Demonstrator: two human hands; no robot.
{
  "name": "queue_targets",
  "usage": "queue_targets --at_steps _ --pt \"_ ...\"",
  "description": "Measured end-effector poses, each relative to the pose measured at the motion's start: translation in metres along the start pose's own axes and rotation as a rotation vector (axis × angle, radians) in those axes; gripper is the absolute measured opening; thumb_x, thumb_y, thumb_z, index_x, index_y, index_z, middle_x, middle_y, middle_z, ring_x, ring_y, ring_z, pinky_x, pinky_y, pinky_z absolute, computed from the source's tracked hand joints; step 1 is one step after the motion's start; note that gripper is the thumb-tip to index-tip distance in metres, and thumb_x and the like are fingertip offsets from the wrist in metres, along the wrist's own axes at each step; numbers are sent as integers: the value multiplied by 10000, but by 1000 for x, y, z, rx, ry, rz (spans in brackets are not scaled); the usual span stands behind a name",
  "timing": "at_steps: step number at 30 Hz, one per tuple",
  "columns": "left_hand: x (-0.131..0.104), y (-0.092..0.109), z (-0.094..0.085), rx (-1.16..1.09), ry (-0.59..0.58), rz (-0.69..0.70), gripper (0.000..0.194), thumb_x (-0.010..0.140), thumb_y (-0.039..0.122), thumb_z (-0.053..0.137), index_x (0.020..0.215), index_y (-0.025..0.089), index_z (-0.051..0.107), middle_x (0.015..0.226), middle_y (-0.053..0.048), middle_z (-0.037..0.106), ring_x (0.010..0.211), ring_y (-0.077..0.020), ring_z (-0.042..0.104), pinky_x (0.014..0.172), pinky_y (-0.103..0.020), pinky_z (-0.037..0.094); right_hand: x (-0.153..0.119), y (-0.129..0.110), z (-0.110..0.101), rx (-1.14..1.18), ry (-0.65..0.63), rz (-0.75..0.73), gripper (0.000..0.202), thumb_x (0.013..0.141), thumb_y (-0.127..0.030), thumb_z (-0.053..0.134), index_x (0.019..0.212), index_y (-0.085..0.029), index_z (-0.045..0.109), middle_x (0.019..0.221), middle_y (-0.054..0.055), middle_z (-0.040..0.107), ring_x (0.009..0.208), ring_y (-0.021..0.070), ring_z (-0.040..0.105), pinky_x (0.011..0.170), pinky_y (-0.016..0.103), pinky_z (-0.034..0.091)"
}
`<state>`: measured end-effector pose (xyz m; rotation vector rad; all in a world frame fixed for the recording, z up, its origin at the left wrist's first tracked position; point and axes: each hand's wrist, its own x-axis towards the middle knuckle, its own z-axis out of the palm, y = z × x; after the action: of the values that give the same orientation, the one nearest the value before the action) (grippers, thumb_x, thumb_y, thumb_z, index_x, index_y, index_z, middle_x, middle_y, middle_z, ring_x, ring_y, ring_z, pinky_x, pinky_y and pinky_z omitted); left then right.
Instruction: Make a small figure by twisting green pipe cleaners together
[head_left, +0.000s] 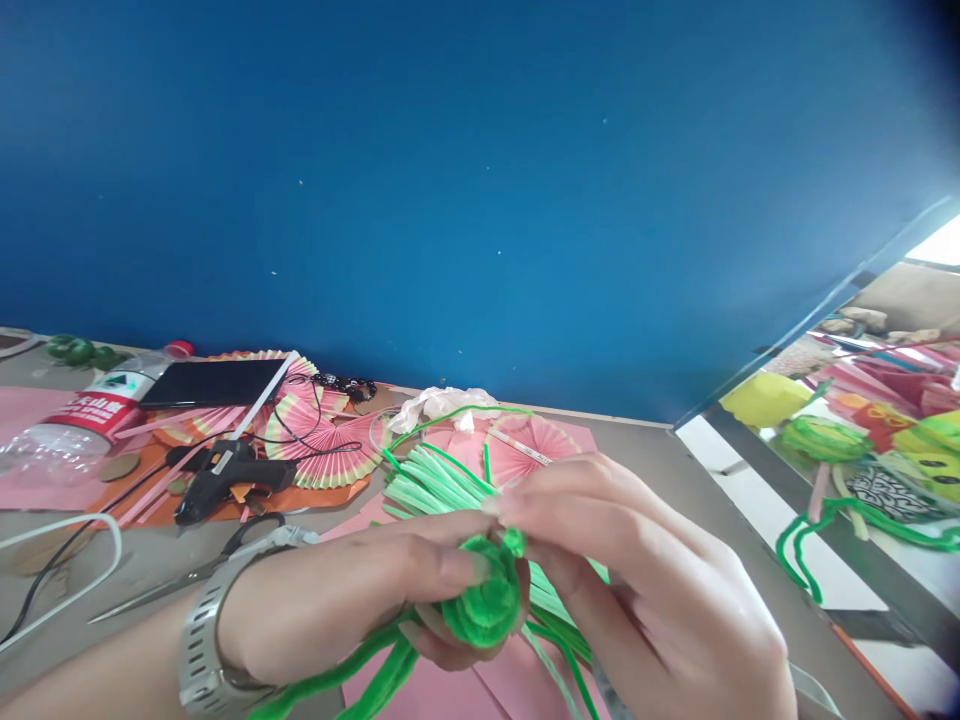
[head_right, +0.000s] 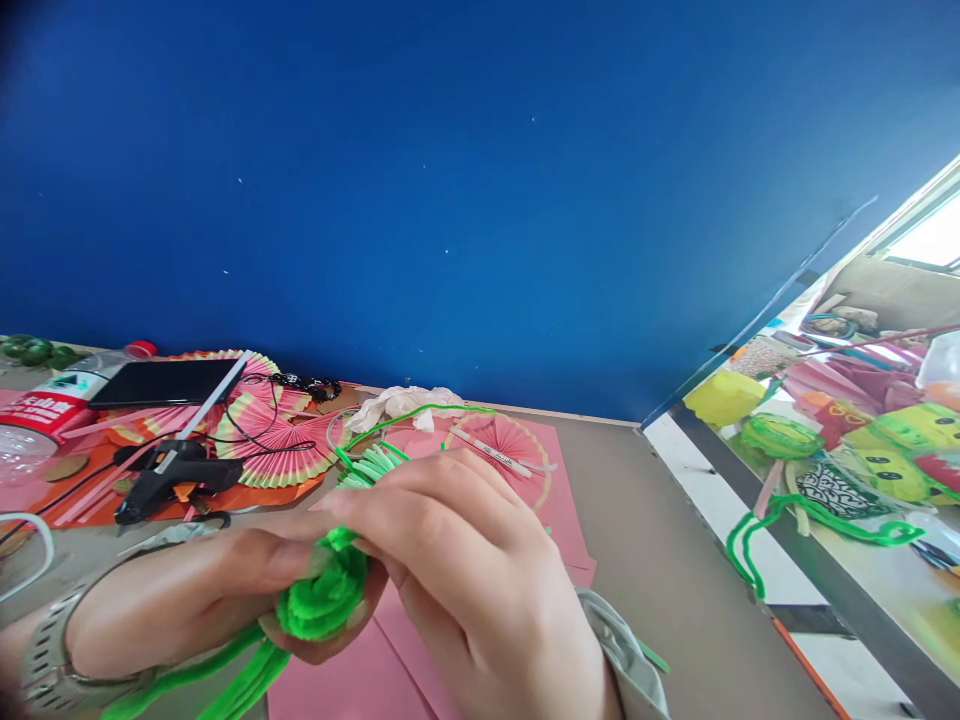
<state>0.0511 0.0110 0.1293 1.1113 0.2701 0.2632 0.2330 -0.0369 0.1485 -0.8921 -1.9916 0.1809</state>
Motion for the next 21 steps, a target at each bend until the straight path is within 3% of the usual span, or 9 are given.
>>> queue_targets --at_steps 4,9,16,21 --pt "-2 7 2 32 21 -81 181 788 364 462 802 183 464 725 14 410 679 -131 343 643 -268 288 -2 2 0 17 4 -9 324 748 63 516 938 -194 569 869 26 615 780 144 577 681 270 489" --pt "1 15 3 54 -33 -179 183 673 315 476 808 190 469 706 19 421 664 -137 362 589 -270 261 0 2 -6 -95 -164 -142 209 865 -74 443 985 -161 592 888 57 591 791 150 539 716 278 476" --pt "5 3 7 -164 -130 8 135 686 301 446 715 179 395 598 37 290 514 -102 199 461 -270 112 4 2 -10 -122 -212 -220 236 932 -196 393 928 -162 627 881 60 610 822 138 566 763 260 498" --pt "1 3 2 -198 -177 -36 71 717 226 417 729 172 373 630 38 288 524 -86 223 478 -265 124 5 2 -6 -265 -193 -251 192 872 -123 460 833 -218 622 833 47 638 756 143 596 698 268 532"
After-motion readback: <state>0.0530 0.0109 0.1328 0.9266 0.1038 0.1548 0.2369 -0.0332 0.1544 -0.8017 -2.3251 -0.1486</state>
